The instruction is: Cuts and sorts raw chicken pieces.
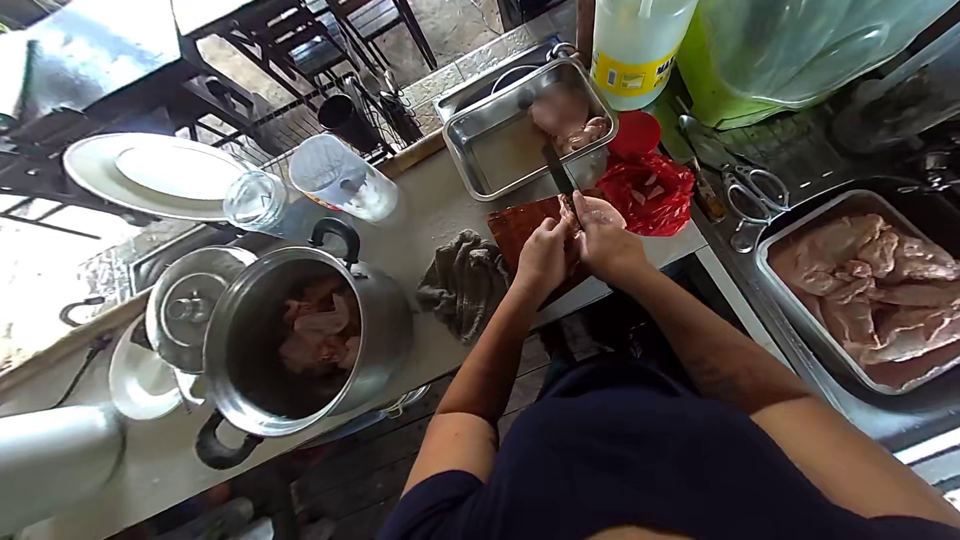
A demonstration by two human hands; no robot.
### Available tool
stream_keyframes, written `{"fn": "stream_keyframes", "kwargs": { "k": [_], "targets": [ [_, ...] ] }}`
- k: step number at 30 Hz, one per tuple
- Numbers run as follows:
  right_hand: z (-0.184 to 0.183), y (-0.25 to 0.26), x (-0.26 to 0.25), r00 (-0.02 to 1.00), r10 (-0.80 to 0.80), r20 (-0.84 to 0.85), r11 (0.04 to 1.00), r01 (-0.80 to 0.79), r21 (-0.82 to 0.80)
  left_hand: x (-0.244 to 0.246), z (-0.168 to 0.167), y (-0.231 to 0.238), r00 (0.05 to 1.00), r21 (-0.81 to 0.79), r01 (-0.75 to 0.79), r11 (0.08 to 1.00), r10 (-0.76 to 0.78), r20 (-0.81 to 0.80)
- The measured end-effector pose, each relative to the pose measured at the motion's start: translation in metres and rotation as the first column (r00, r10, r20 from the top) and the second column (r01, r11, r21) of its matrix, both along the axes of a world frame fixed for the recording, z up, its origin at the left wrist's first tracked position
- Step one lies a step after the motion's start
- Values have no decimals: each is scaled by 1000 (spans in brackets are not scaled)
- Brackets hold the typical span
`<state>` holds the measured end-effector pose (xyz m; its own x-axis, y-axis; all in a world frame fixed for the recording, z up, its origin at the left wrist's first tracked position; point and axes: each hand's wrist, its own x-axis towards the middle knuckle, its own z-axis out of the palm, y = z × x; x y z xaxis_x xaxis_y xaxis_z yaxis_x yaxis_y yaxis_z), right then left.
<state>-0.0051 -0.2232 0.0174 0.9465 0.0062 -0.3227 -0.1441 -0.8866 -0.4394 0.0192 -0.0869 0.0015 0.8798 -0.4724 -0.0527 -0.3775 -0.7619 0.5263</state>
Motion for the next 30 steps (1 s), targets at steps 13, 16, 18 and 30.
{"fn": "stream_keyframes", "kwargs": {
  "k": [13, 16, 18, 30],
  "targets": [
    [24, -34, -86, 981, 58, -183, 997, -67, -44, -9, -17, 18, 984, 134, 30, 991, -53, 170],
    [14, -27, -57, 991, 34, -131, 999, -37, -19, -4, -8, 38, 978, 124, 105, 987, -125, 167],
    [7, -22, -34, 996, 14, -86, 1000, -14, 3, 2, 1, 53, 987, 36, 115, 993, -119, 110],
    [-11, -22, -11, 998, -35, 57, 997, 31, 78, 38, 44, 98, 878, -228, -141, 963, 15, -479]
  ]
}}
